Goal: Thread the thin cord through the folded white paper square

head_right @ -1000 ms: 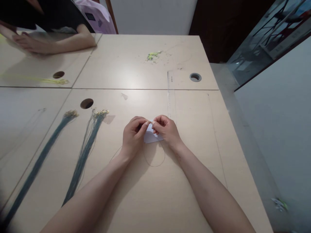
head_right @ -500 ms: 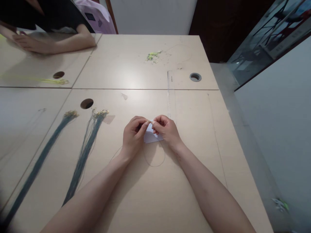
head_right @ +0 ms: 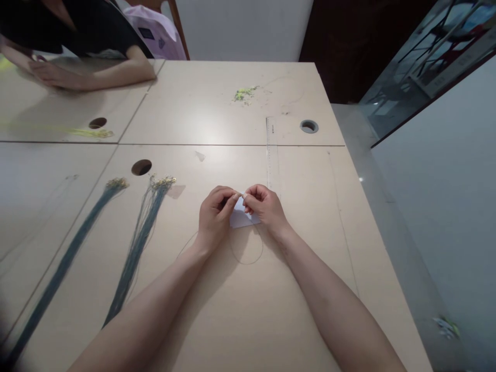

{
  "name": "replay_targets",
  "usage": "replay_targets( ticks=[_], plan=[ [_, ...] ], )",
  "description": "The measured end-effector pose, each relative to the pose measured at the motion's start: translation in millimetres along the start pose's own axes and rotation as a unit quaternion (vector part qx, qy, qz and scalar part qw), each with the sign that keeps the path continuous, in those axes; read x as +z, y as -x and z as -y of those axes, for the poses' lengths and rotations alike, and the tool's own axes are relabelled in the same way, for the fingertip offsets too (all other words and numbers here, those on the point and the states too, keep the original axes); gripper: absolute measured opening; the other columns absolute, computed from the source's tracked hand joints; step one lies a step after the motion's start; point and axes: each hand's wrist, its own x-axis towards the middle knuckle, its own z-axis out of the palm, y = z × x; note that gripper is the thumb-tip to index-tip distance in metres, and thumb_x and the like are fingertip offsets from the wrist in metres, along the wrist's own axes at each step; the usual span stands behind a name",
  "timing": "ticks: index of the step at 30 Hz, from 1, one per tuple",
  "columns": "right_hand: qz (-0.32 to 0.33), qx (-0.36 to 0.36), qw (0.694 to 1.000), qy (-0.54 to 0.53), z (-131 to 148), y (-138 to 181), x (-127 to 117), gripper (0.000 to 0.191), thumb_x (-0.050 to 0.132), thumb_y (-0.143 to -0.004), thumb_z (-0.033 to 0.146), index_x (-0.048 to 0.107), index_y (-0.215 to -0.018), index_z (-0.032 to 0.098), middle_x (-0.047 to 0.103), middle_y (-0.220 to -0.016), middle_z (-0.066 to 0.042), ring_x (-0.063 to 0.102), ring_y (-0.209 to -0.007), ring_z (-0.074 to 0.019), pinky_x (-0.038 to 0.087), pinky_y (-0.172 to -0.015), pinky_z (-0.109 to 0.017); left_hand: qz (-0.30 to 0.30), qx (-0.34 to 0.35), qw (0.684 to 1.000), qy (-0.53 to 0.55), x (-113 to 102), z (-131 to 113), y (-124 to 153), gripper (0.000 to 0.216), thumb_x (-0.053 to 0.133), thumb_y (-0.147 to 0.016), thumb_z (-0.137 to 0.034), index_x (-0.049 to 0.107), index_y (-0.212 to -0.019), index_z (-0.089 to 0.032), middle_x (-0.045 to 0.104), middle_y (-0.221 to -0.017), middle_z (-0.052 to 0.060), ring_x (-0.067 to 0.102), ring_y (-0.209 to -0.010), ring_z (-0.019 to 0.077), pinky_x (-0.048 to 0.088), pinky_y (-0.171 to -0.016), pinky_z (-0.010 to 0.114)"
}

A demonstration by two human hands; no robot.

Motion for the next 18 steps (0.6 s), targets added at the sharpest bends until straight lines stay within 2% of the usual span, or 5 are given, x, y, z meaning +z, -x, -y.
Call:
replay_targets(
  ticks=[18],
  plan=[
    [0.003,0.007,1.0,-0.005,0.1,-1.1,1.0,0.016,0.06,-0.071,0.034,0.054,-0.07,0.018,0.055,-0.057,0.004,0.049,-0.05,-0.0091,0.037,-0.049,-0.022,0.017,-0.012,1.0,0.005,-2.8,-2.2,-1.3,0.015,0.051,-0.083,-0.025,0.061,-0.074,-0.018,0.058,-0.077,0.003,0.054,-0.075,0.0132,0.043,-0.068,0.027]
  ],
)
